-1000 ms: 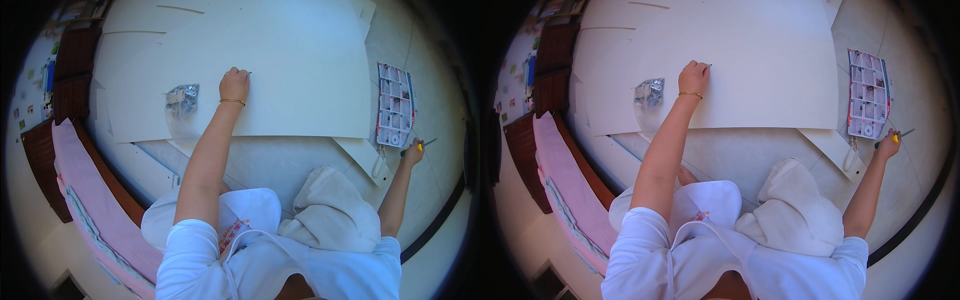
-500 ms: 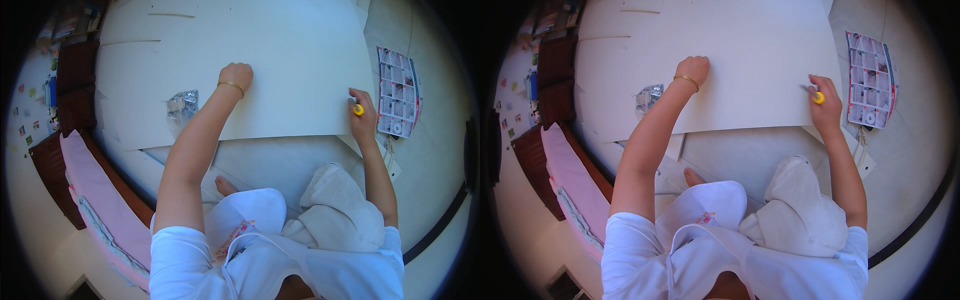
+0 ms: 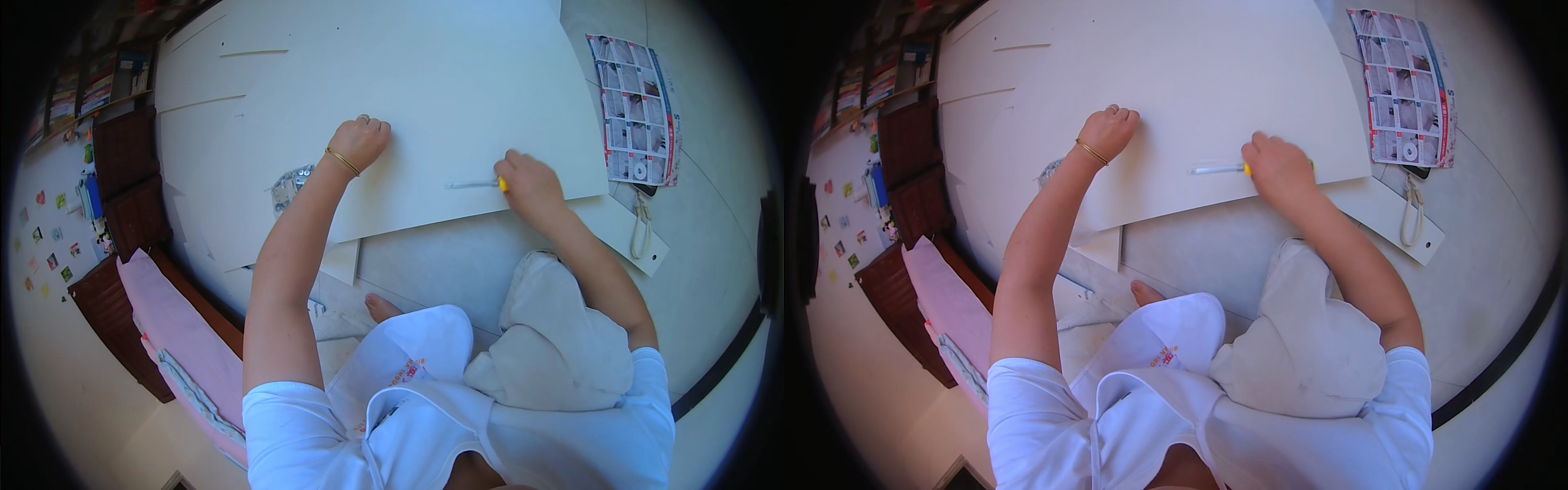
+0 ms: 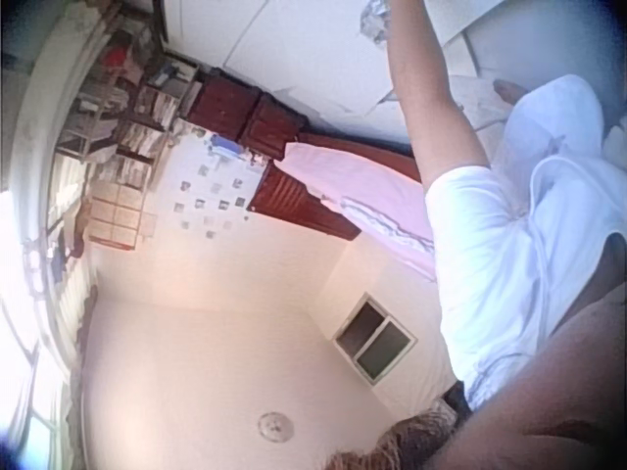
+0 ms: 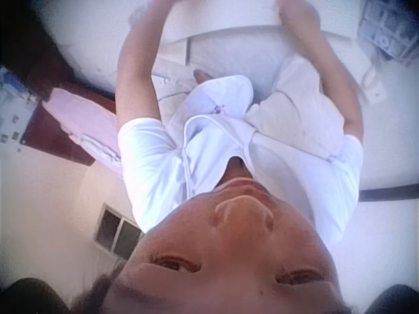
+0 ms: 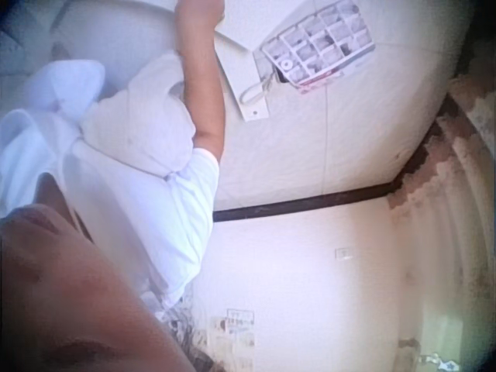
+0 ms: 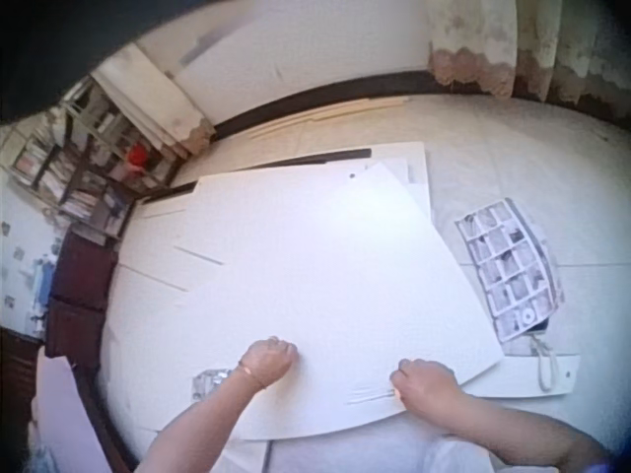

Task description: The person reads an instruction manual for a wardrobe and then uses a screwdriver by hand to drive screws into pre-drilled holes in a white wooden panel.

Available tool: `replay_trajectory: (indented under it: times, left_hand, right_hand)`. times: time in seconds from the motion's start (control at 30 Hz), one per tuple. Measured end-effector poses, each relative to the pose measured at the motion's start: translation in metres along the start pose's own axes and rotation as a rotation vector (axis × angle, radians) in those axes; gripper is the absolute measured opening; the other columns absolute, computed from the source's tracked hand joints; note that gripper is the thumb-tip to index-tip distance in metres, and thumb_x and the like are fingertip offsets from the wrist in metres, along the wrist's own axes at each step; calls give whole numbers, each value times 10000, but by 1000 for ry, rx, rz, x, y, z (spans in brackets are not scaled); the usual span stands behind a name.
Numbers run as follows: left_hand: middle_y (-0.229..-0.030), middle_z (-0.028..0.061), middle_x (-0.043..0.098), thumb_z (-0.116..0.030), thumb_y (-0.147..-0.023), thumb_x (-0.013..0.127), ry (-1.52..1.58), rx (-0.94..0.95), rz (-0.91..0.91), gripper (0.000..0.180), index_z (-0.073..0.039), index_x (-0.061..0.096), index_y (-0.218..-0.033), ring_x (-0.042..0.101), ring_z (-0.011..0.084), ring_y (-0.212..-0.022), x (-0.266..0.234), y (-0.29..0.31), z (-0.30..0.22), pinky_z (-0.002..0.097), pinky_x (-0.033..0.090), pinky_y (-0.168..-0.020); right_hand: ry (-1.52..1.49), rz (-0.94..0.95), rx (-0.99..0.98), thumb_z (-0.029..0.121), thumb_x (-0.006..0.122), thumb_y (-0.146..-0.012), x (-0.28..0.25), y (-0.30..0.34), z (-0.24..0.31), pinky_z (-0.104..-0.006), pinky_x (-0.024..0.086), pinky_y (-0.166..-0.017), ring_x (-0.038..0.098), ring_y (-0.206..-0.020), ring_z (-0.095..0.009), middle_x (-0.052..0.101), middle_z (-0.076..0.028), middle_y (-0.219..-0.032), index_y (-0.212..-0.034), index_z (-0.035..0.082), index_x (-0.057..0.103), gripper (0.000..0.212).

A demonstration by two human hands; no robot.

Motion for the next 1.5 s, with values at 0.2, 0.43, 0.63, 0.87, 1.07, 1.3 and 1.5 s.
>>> replay_trajectory:
  times: [0.2,0.43,0.63,0.87,1.07,1.3,1.5]
  left_hand:
    - [-804,72,687,-187,-820,682,661,-632,-182,162,-42,644,-883,657,205,-722,14,5,-4,307,543,-670]
    - [-777,66,681,-180,-768,747,1146,-1036,-571,197,-38,691,-893,635,163,-698,33,13,-22,303,530,-698]
    - [-830,68,688,-222,-798,709,1038,-1076,-520,190,-53,683,-881,644,249,-732,29,9,-24,350,516,-684]
    - [-781,75,591,-131,-819,658,579,-458,-935,85,-87,591,-792,602,264,-754,9,32,-50,381,482,-626]
    - [-828,118,621,-6,-888,554,1304,-865,-1076,58,-30,567,-939,622,216,-767,23,95,-103,313,510,-709]
    - [-940,67,542,-81,-847,588,344,-404,-465,359,-117,532,-1200,548,240,-930,31,162,-103,472,418,-886]
    - [-952,68,541,-120,-805,541,24,-331,-286,522,-111,482,-1323,559,231,-900,35,167,-91,513,430,-879]
  right_hand:
    - [-593,294,164,146,651,-813,-1,19,32,-409,506,-733,639,-836,-323,670,-142,-864,-984,60,648,191]
    - [-672,200,386,173,667,-827,-5,23,31,-365,493,-726,623,-783,-299,655,-151,-844,-996,35,647,219]
    - [-519,-193,518,132,660,-845,-23,19,1,-353,492,-754,628,-833,-288,650,-163,-923,-1034,15,635,224]
    - [-52,-507,707,343,686,-849,-67,43,-111,-391,491,-793,638,-854,-347,669,-205,-932,-1012,-42,654,420]
    - [-106,-344,762,414,677,-857,-86,45,-140,-364,487,-642,604,-672,-246,652,-127,-771,-913,-42,659,460]
    - [-620,28,959,442,671,-858,-84,46,-121,-274,400,-435,506,-517,-121,557,-17,-660,-830,57,617,390]
    - [-651,47,935,444,642,-868,-119,58,-112,-268,406,-423,526,-506,-104,583,-2,-658,-866,54,630,390]
Point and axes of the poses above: each hand's wrist, its own y-axis away from the middle knuckle, its own x-axis out of the palm, z = x × y, the point moved 2 cm from there along -y, towards the middle knuckle
